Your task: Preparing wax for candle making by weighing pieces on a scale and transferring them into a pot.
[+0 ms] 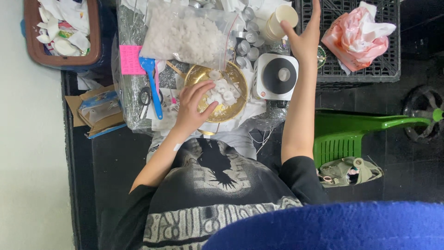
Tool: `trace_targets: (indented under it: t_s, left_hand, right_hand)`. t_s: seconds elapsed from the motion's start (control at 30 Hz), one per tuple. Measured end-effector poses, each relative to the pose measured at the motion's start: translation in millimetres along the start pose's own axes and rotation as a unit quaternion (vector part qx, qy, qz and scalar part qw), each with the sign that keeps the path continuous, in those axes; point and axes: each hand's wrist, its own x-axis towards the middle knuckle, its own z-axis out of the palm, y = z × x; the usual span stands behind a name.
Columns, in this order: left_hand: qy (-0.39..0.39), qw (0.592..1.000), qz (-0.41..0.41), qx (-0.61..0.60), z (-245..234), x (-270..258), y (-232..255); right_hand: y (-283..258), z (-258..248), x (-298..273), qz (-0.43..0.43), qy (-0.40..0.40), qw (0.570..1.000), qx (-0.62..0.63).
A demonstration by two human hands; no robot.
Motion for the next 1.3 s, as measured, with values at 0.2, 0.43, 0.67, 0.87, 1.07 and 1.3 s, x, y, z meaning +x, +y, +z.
trace_targets:
  t_s: [0.2,0.43,0.67,0.87,1.07,1.3]
  left_hand:
    - [0.025,0.998,0.064,0.003,8,27,22]
    - [-0.133,0.972,0.174,0.086,35,19,18]
    - [-0.116,0.990,0.064,0.047,38,12,18]
    - [-0.079,0.970,0.151,0.172,18,26,11]
    - [0.029,0.975,0.031,0.218,12,41,-20]
    - [0.067,0.967,0.068,0.237,15,63,-34]
  right_hand:
    - [-125,67,-116,0.121,-0.042,0.845,0.519]
    - [-178,48,-188,0.383,-0.165,0.522,0.744]
    - [-188,38,-189,0.355,-0.202,0.565,0.717]
    - [-142,47,-175,0.275,-0.205,0.615,0.710]
    - [-78,87,-119,0.182,-0.136,0.883,0.411]
    - [-27,139,-73,0.144,-0.113,0.949,0.258]
